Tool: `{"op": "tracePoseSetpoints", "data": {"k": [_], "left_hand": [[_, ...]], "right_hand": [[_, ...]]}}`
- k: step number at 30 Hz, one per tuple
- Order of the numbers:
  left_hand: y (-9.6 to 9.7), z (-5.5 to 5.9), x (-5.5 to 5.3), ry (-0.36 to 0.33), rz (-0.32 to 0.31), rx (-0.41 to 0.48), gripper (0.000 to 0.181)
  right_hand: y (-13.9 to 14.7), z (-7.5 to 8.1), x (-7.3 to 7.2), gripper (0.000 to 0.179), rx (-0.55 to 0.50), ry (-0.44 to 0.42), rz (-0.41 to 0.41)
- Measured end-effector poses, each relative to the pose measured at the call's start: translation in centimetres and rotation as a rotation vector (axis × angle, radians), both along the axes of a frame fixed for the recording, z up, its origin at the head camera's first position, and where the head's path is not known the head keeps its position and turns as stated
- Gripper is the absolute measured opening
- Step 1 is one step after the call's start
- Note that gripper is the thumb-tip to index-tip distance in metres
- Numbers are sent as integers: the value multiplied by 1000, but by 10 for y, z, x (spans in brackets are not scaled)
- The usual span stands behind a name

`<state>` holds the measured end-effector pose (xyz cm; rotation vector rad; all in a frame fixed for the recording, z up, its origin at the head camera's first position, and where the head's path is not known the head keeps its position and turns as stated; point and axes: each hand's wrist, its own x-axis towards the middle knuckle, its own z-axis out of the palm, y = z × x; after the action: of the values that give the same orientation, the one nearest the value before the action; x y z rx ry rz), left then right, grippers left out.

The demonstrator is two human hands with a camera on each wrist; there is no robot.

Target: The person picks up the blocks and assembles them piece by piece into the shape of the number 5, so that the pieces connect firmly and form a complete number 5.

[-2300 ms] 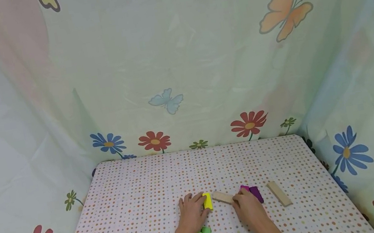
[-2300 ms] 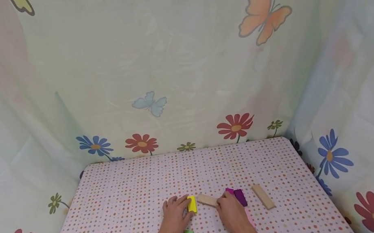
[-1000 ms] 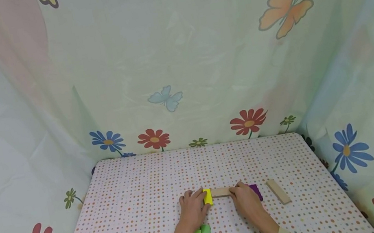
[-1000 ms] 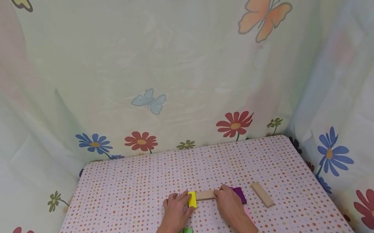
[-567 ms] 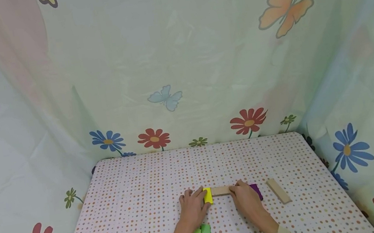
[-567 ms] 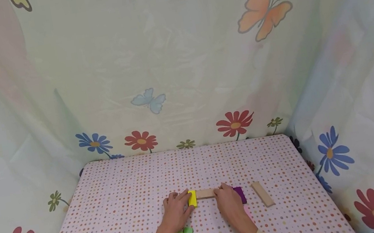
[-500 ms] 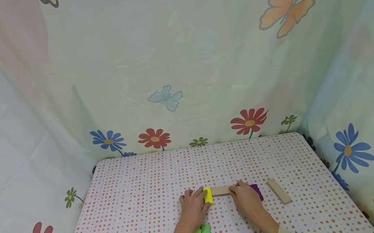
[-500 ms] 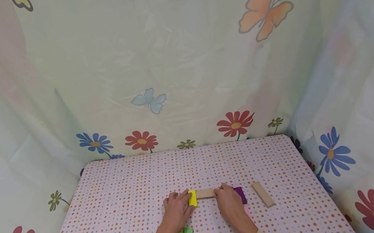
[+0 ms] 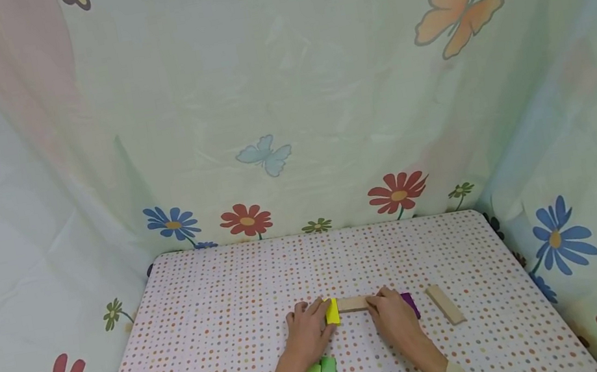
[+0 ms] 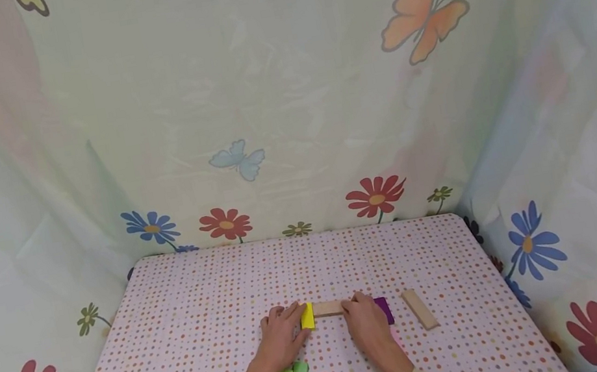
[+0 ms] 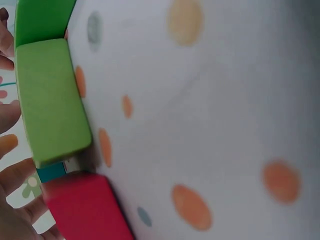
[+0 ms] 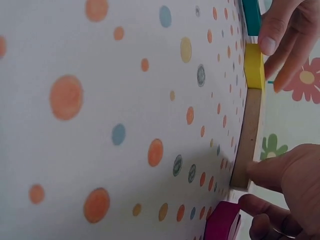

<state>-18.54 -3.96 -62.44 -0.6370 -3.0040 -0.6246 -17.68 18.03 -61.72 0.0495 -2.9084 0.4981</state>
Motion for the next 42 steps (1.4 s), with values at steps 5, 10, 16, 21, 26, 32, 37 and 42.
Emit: {"op": "tracePoseSetpoints", "data": {"k": [5,10,16,21,26,32,37,42], "left_hand": [[-4,-1,0,6,-10,40,51],[-11,-3,2,43,-3,32,46],[-20,-3,6,80,36,5,44],[-28,1,9,96,83,-3,40],[-36,3,12,135,104,-24,38],[-40,3,14,107,134,-47,38],[-41,4,15,63,146,-61,38],[-41,5,15,60,138,-70,39]], "right_hand": [[10,2,5,24,-78,60,18],[25,8,7,29,-75,75,-30],[48,12,9,35,-96,27,-113],[66,13,15,33,-85,62,-142],[82,13,21,32,-82,85,-187],[93,10,27,36,-100,-2,-258],[97,6,29,40,-77,-85,-337],[100,3,31,41,-69,-109,-382]]}}
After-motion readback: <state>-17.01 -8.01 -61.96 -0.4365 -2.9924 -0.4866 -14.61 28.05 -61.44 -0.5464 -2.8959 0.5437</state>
